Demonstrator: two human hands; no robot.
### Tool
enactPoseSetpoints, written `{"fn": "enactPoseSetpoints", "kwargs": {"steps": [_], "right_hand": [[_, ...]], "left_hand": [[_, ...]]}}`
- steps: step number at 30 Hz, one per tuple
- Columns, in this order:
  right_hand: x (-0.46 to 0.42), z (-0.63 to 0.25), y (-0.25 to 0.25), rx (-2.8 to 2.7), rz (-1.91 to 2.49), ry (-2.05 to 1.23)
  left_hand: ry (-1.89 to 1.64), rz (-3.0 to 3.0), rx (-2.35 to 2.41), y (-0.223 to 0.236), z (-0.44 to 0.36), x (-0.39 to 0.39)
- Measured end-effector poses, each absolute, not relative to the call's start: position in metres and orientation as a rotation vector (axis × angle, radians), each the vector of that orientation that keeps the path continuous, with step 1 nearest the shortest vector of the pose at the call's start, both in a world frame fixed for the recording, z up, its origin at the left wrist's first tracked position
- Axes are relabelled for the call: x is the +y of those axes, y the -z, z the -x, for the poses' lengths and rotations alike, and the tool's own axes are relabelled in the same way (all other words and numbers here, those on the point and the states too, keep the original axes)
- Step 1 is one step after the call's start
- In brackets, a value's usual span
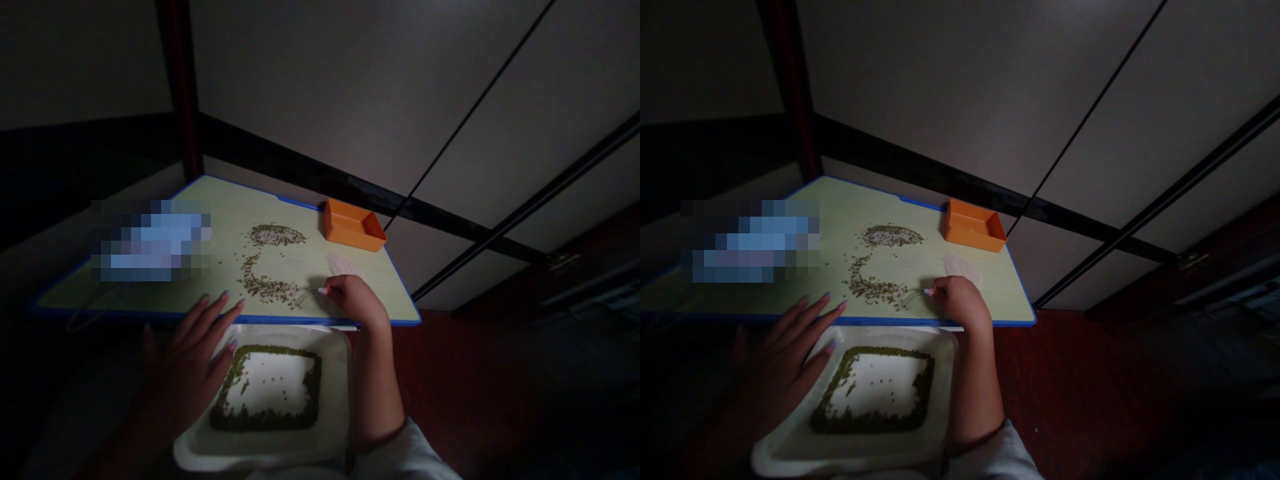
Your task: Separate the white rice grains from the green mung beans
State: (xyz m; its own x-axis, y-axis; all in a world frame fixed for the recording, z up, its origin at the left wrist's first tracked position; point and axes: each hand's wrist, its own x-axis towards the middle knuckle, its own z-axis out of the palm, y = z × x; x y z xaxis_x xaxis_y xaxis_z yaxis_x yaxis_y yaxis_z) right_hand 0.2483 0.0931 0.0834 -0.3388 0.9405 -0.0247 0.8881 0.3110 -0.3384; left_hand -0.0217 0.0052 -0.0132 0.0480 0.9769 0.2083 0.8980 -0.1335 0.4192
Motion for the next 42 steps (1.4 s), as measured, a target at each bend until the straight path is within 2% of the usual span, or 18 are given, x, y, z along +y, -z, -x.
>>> {"fn": "enactPoseSetpoints", "kwargs": {"steps": [5, 14, 24, 34, 42], "right_hand": [[0.094, -0.238, -0.083, -2.508, 1.667, -0.405], [0.101, -0.232, -0.084, -2.417, 1.950, -0.106], [0.107, -0.250, -0.080, -2.215, 2.104, -0.072], [0.101, -0.259, -0.081, -2.320, 2.058, -0.186], [0.097, -0.266, -0.084, -2.342, 2.037, -0.148]], "left_hand": [[-0.660, -2.138, 1.936, 0.011, 0.022, 0.005], [-0.721, -2.127, 1.936, 0.014, 0.023, 0.008], [-0.709, -2.135, 1.929, 0.014, 0.024, 0.006], [-0.671, -2.131, 1.928, 0.013, 0.023, 0.007], [-0.664, -2.135, 1.930, 0.011, 0.021, 0.005]]}}
